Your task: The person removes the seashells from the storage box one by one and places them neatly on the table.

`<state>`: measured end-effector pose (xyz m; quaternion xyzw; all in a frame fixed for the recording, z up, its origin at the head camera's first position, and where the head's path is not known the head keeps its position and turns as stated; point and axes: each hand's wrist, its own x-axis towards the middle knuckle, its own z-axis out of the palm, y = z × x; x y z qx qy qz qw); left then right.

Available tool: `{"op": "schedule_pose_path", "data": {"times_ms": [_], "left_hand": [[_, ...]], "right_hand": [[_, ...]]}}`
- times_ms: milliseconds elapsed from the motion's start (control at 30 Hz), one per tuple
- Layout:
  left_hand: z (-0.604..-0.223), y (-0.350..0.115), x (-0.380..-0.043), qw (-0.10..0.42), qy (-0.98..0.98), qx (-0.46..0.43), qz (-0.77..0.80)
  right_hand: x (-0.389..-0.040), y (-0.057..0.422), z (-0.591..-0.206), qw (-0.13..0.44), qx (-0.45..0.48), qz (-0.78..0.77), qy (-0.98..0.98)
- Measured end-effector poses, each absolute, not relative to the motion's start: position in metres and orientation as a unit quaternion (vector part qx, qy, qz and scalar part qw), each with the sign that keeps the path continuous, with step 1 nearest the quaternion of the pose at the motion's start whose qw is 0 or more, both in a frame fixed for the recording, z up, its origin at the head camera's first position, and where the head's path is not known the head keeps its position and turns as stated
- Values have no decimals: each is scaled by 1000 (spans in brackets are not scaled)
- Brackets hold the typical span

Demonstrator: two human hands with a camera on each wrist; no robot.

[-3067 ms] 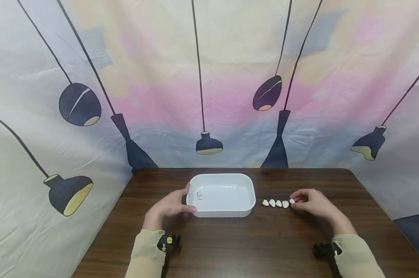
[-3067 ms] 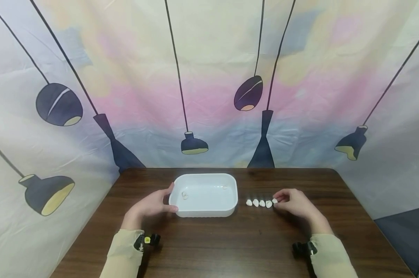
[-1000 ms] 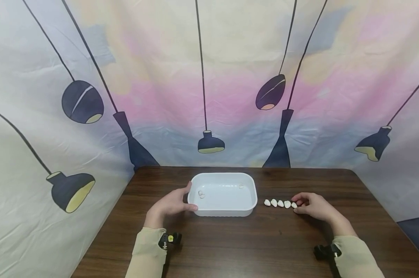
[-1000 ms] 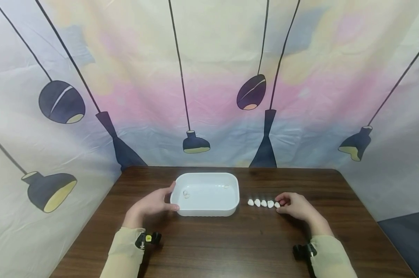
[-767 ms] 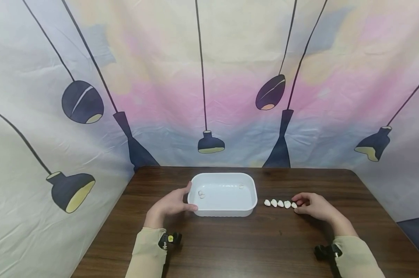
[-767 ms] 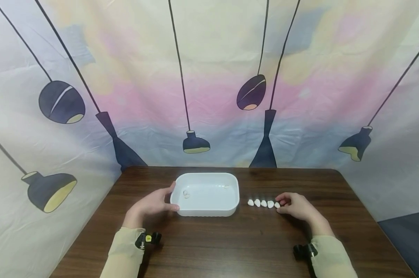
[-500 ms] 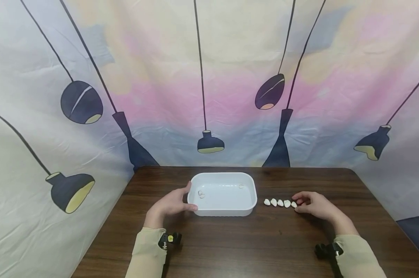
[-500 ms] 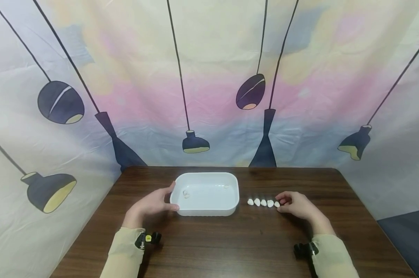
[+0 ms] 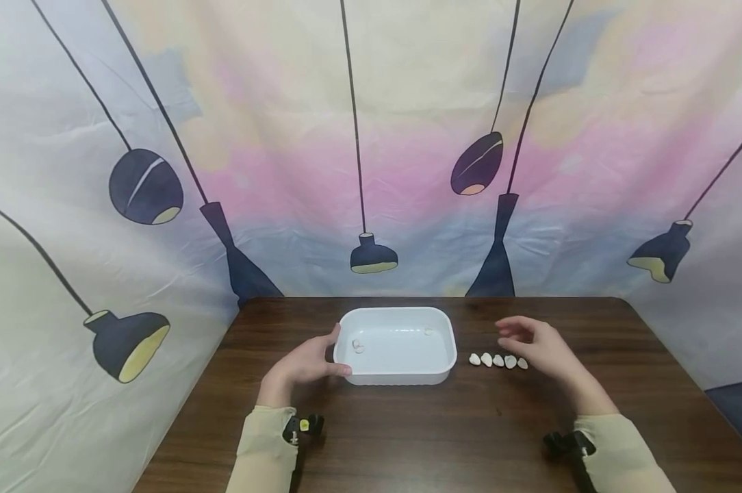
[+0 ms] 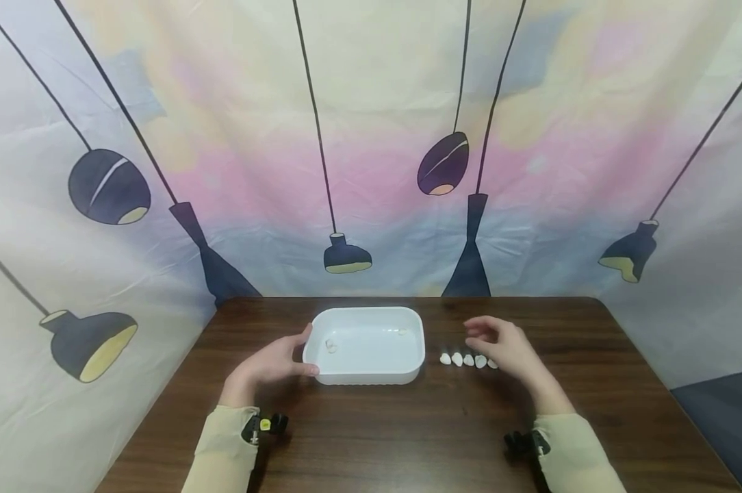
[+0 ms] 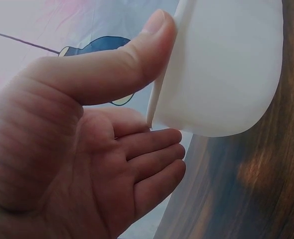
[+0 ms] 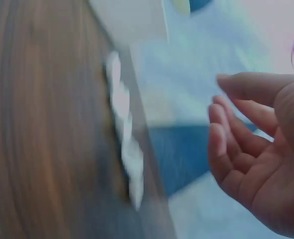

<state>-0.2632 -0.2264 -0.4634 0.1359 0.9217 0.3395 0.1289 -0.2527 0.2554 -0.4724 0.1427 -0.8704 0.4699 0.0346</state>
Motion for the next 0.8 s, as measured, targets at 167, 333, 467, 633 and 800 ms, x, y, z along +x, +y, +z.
{"op": "schedule_pose_path", "data": {"times_ms": [167,333,467,633,800], "left_hand": [[-465,-222,-263,131,922,133,339],[-465,-221,-263,133,922,130,340],[-467,-222,-265,131,923,131,337],[-468,-227,-265,127,926,125,333],[-467,-229,-266,126,926,134,330]], "right_hand": [[-253,208,-457,43,175,512,-840],[-263,161,-452,16,213,512,-832],[-275,126,-456,-11,244,485,-840],[-289,82,-463,-47,252,467,-846],[-298,51,-467,-72,245,455,-853]]}}
